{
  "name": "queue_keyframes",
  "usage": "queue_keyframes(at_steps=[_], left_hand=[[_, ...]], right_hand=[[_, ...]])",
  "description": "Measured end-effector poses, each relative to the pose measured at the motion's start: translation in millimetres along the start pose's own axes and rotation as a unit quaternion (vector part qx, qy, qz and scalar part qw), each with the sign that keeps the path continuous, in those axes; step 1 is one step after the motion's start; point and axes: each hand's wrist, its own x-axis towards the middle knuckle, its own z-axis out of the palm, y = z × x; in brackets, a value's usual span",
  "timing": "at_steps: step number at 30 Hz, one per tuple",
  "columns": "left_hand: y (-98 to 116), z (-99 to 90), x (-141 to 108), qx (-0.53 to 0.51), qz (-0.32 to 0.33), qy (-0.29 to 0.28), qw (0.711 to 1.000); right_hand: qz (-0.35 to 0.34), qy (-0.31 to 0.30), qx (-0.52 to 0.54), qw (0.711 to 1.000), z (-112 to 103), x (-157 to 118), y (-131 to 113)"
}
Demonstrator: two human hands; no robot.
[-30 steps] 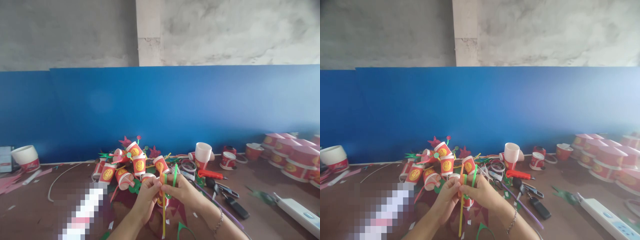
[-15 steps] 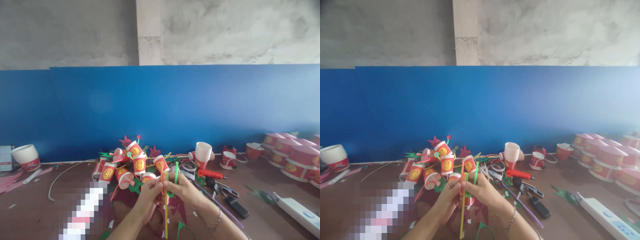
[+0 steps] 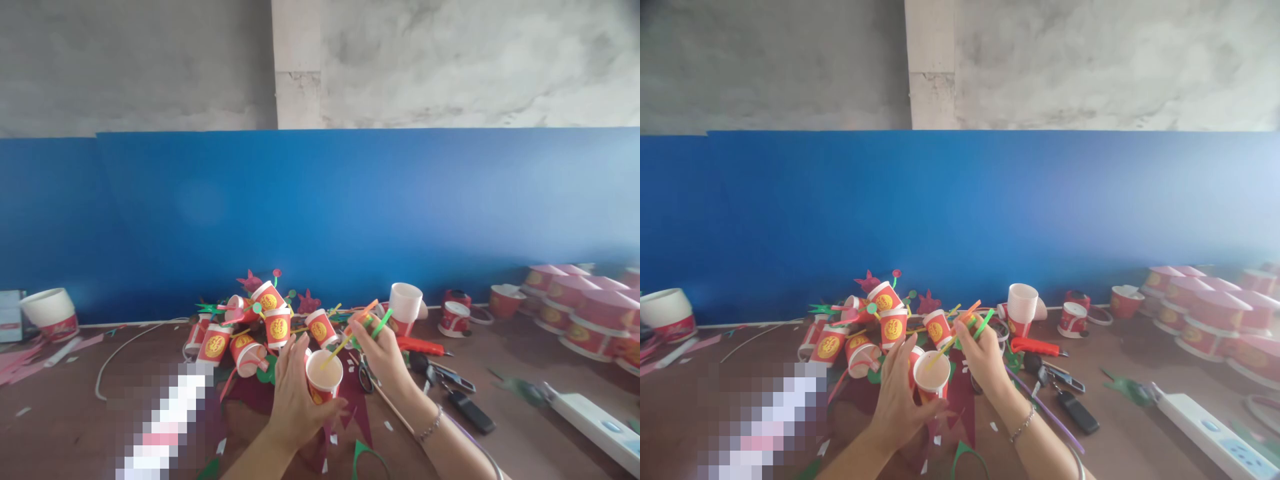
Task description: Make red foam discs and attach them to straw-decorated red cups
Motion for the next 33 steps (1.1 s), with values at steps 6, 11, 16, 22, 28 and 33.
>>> queue_keyframes(at_steps=[6, 11, 16, 22, 28, 33], left_hand=[[3.4, 12.9, -4.3, 0.086, -0.004, -0.018, 0.996], [1.5, 14.6, -3.1, 0.055, 0.032, 0.02, 0.998], [0.5, 16.7, -6.6, 0.037, 0.053, 0.075, 0.995], [6.4, 14.8, -7.2, 0.036, 0.052, 0.111, 0.992], [5.7, 13.5, -9.0, 0.046, 0.059, 0.113, 0.991], [1.7, 16.9, -12.8, 0.042, 0.052, 0.108, 0.992]], right_hand=[[-0.038, -0.119, -0.112, 0.986, 8.8, -9.1, 6.8], [-0.046, -0.16, -0.13, 0.977, 11.3, -13.3, 9.7], [-0.101, -0.14, -0.146, 0.974, 10.6, -16.0, 2.5], [-0.167, -0.143, -0.175, 0.96, 12.9, -20.0, -0.9], [-0.201, -0.144, -0.199, 0.948, 14.6, -21.6, -1.8], [-0.207, -0.154, -0.204, 0.944, 15.0, -22.6, -3.5]])
